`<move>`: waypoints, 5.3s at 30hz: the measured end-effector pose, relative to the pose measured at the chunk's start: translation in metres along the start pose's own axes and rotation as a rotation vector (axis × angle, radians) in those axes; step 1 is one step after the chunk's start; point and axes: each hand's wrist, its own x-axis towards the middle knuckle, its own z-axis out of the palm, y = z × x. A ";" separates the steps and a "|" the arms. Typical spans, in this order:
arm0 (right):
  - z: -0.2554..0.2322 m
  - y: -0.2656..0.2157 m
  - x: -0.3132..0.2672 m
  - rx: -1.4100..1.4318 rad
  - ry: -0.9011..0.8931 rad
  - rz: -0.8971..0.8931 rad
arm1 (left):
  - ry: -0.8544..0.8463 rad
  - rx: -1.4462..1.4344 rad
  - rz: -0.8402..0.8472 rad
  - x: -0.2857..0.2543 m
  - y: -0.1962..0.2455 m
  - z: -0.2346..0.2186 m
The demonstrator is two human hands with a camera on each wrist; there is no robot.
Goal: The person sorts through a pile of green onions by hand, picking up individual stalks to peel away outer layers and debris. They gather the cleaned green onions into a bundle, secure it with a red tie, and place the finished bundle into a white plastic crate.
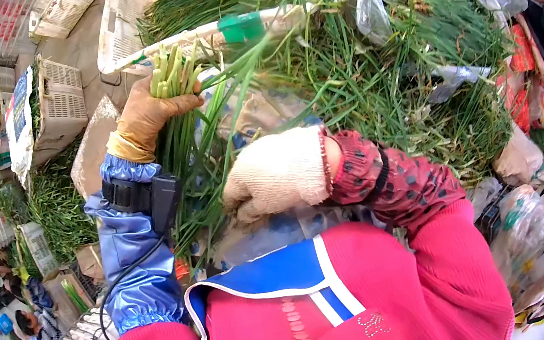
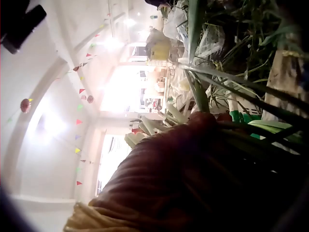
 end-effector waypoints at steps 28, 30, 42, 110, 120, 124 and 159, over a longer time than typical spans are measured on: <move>-0.058 0.069 0.004 0.847 1.045 -0.298 | -0.054 0.070 0.110 -0.033 0.056 -0.017; -0.058 0.053 0.013 0.922 0.968 -0.334 | -0.123 0.099 0.109 -0.026 0.067 -0.006; -0.075 0.052 0.026 0.943 1.315 -0.193 | -0.232 -0.145 0.115 0.008 0.046 0.016; -0.020 0.044 -0.019 0.233 1.239 0.081 | -0.451 -0.218 -0.048 0.013 0.032 0.010; -0.013 0.038 -0.033 0.453 0.675 -0.043 | -0.461 -0.256 -0.046 0.020 0.035 0.018; -0.023 0.037 -0.025 1.022 1.176 -0.049 | -0.514 -0.328 -0.048 0.021 0.036 0.016; 0.043 0.046 0.056 -0.828 0.614 0.068 | -0.495 -0.474 0.315 -0.026 0.015 -0.065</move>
